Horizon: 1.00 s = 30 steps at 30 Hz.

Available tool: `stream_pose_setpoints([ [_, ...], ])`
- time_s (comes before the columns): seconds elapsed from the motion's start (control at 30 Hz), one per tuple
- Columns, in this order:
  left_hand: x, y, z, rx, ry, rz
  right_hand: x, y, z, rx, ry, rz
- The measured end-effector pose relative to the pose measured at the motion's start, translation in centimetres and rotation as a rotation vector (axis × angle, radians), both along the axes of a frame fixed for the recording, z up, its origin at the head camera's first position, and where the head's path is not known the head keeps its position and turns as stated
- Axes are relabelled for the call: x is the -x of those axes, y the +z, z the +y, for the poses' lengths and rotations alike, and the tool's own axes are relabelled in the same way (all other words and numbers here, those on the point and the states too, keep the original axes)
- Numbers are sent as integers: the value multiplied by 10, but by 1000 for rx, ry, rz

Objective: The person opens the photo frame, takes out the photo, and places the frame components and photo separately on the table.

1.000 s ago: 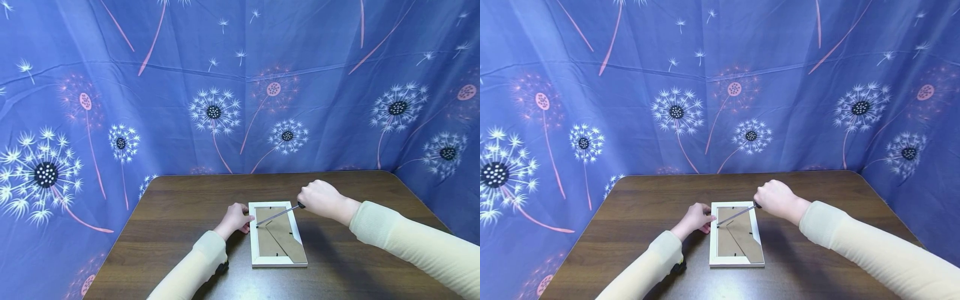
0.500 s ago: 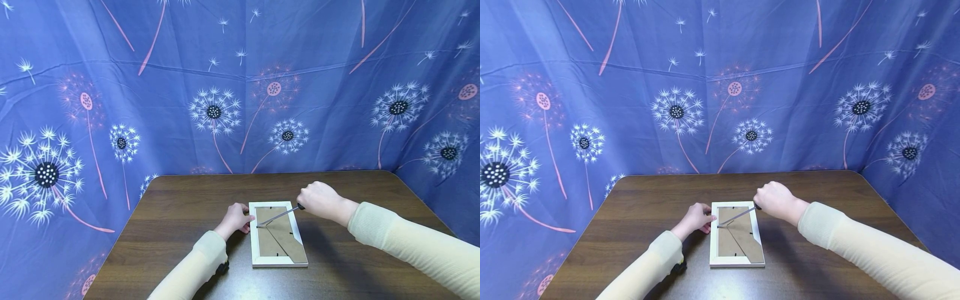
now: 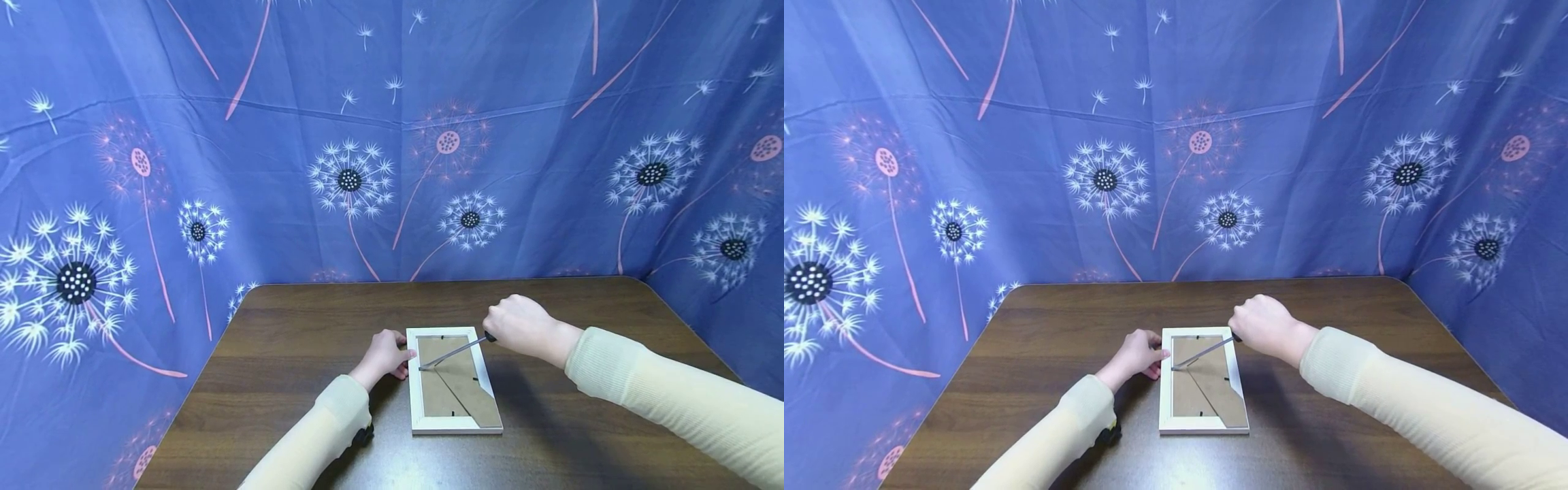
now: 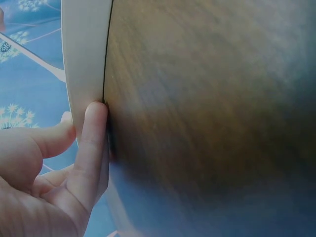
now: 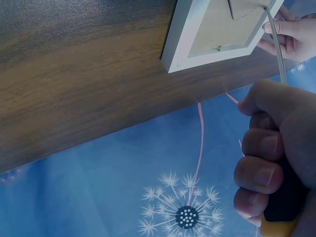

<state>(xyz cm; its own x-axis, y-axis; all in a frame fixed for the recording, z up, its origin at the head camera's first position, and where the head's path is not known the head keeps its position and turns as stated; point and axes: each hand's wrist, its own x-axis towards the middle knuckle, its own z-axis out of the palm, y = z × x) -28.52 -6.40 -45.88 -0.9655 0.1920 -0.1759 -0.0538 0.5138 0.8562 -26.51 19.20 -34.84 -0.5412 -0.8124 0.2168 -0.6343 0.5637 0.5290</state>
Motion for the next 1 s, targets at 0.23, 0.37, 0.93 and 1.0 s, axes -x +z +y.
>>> stream_pose_setpoints([
  [0.23,1,-1,0,-13,3,10,0,3,2,-6,-13,1],
  [0.37,1,-1,0,-12,4,10,-1,4,4,-6,-22,-1],
  [0.93,0,-1,0,-10,2,9,5,-2,11,11,-64,-122],
  [1.0,1,-1,-1,-13,3,12,5,-3,13,23,-76,-154],
])
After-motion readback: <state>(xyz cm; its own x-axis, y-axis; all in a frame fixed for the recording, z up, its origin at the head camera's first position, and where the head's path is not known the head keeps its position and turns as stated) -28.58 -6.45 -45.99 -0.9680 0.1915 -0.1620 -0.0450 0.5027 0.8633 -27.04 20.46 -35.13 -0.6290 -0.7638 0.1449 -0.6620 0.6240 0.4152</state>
